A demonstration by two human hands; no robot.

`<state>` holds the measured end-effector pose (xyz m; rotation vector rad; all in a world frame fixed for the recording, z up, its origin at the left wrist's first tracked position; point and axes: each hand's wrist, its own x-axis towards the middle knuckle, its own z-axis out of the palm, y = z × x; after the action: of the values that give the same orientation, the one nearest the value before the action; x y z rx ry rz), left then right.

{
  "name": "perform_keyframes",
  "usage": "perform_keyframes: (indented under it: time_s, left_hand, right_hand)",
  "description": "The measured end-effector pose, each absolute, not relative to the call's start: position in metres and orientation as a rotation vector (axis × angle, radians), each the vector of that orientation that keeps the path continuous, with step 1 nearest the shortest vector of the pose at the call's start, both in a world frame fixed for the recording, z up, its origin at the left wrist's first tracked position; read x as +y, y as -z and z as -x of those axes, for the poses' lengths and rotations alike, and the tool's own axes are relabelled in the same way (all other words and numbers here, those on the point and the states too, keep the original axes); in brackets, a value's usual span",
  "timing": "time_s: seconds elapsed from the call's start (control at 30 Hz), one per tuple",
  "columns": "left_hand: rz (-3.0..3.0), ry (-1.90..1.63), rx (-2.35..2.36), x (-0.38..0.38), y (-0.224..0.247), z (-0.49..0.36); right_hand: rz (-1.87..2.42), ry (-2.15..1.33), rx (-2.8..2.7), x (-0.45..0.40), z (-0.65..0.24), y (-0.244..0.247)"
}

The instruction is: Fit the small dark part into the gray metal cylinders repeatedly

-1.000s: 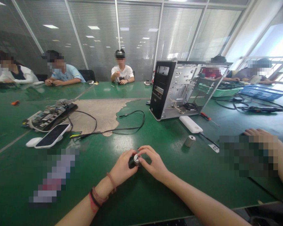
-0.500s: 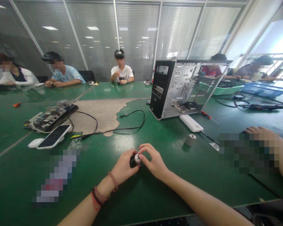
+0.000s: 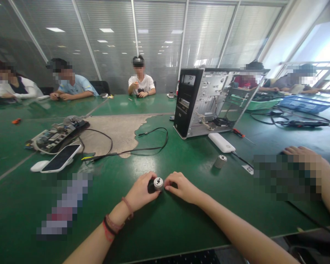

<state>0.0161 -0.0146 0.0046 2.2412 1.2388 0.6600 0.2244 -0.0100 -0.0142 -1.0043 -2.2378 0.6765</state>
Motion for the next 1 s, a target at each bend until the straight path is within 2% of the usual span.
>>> perform_keyframes:
  time_s: [0.17,0.47,0.6,0.73,1.0]
  left_hand:
    - [-2.252,-0.639,1.233,-0.015,-0.005,-0.015]
    - [-2.406,-0.507,1.078,-0.007,-0.012,-0.003]
    - [-2.463,-0.493,1.001,-0.002,-0.014,0.008]
    - [-2.515,-0.526,1.112,0.001,-0.011,0.012]
    - [-2.625,-0.475,1.184,0.000,-0.007,0.010]
  right_hand:
    - [0.968,-0.689,-2.292,-0.008,-0.226,0.012]
    - [1.071,-1.007,-2.067,0.003,-0.242,0.014]
    - [0.998,-0.902,-2.049,0.001,-0.237,0.015]
    - [0.868,-0.808,-2.159,-0.004,-0.225,0.014]
    - [0.934,-0.763,-2.102,-0.006,-0.205,0.014]
